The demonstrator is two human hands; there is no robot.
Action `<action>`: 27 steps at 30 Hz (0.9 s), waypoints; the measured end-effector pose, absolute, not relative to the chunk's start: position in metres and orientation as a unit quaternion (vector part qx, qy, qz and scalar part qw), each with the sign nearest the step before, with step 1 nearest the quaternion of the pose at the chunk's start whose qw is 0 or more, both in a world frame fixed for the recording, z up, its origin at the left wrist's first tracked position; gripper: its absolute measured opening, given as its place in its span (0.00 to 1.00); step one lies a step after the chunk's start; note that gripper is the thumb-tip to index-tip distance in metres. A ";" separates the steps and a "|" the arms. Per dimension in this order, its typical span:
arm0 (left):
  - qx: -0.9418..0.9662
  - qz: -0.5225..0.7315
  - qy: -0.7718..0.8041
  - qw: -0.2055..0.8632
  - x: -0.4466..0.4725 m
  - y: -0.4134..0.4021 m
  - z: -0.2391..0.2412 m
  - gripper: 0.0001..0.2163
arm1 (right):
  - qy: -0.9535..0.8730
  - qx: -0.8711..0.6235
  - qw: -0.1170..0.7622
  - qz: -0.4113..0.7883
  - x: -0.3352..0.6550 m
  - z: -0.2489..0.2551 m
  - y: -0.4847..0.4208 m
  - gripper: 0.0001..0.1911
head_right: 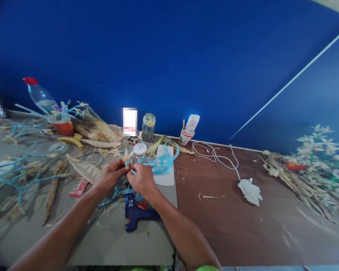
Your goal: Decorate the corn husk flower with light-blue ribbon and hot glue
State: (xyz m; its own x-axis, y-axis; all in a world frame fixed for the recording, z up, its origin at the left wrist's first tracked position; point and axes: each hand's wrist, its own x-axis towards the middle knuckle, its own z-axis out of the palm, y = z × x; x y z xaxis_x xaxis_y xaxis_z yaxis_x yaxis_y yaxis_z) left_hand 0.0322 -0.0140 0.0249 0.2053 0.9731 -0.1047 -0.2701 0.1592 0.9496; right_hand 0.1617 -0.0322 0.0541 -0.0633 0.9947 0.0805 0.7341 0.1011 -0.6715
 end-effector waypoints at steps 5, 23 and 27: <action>0.427 0.475 0.350 0.685 0.029 -0.014 0.023 0.09 | -0.704 -0.603 0.284 0.247 0.163 0.051 -0.032 0.08; 0.398 0.436 0.383 0.711 0.023 -0.008 0.027 0.12 | -0.760 -0.606 0.196 0.129 0.160 0.048 -0.035 0.07; 0.347 0.456 0.347 0.743 0.024 -0.009 0.028 0.11 | -0.762 -0.601 0.194 0.143 0.161 0.052 -0.035 0.08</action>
State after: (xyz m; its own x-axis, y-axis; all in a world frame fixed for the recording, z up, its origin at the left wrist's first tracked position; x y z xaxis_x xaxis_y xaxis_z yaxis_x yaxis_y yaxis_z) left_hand 0.0242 -0.0086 0.0275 0.3436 0.9177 -0.1994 -0.4356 0.3439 0.8318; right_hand 0.1605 -0.0355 0.0520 -0.2022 0.9715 0.1235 0.8603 0.2365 -0.4516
